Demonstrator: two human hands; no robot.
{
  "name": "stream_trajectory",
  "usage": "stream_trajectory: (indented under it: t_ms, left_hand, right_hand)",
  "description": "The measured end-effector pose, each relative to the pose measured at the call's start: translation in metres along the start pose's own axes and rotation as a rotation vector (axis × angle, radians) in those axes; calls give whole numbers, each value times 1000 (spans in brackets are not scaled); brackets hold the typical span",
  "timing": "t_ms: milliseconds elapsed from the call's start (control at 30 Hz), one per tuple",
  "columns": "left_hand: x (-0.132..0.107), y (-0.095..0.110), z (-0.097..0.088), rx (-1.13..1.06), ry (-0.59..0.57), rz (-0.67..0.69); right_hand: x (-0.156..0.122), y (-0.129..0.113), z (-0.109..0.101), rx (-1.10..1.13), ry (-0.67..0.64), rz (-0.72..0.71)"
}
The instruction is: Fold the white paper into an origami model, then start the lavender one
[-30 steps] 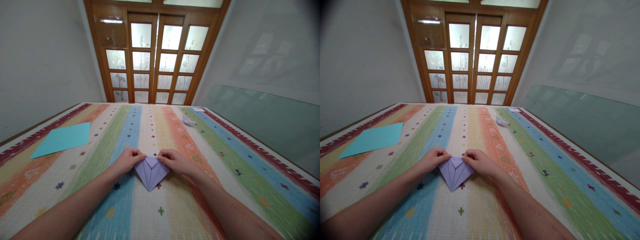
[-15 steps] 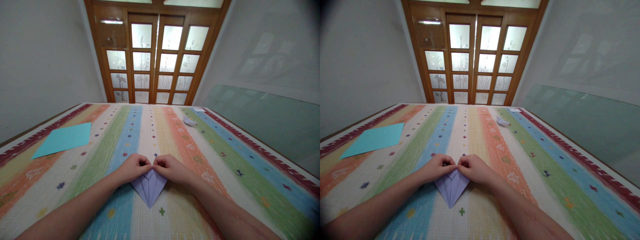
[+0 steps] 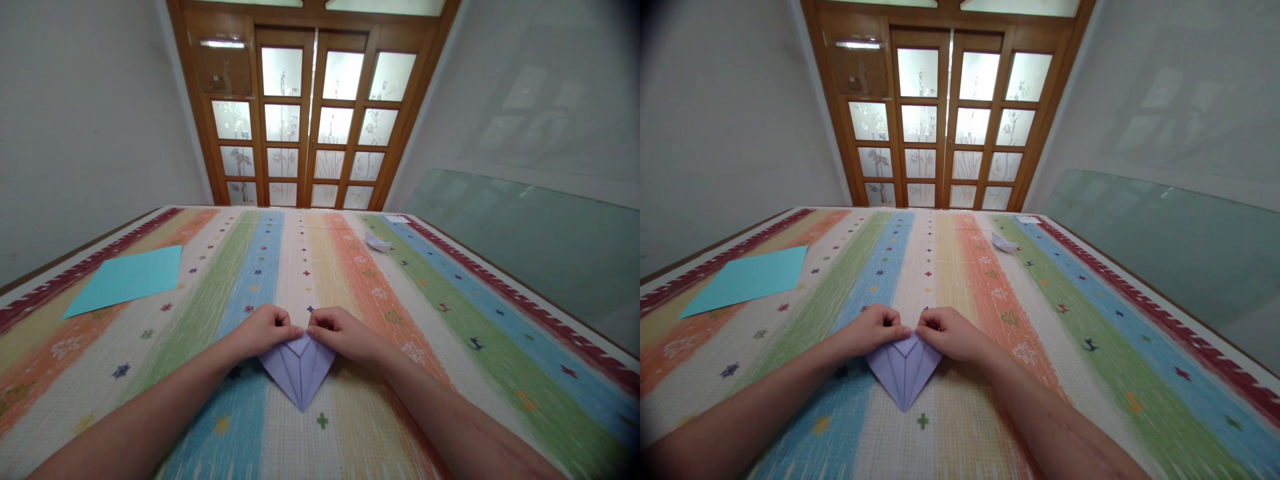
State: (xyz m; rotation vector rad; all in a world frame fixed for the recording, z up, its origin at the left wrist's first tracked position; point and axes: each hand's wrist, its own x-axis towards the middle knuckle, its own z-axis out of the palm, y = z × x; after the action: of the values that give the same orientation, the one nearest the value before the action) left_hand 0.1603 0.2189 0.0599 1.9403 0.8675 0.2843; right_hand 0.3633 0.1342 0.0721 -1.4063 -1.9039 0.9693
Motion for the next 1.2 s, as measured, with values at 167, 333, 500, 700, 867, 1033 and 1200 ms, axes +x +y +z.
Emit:
stream_trajectory:
  t_ms: [167,333,500,700,867,1033,1200]
  left_hand:
    - [0,0,-1,9,34,61]
    - [5,-6,-4,-90,90,93]
    - [11,-15,-5,-151,177,80]
    - [13,-20,-3,-162,201,86]
    - [11,-17,-3,-169,194,111]
    - [11,-17,-3,-168,236,101]
    - [11,-16,-4,-125,263,129]
  right_hand:
    - [0,1,-4,33,18,22]
    - [3,8,-8,55,158,75]
    - [7,15,-8,84,228,90]
    - [8,18,-5,97,270,104]
    - [9,17,-2,95,315,104]
    - [9,18,-3,118,321,124]
    - [9,16,-4,116,316,125]
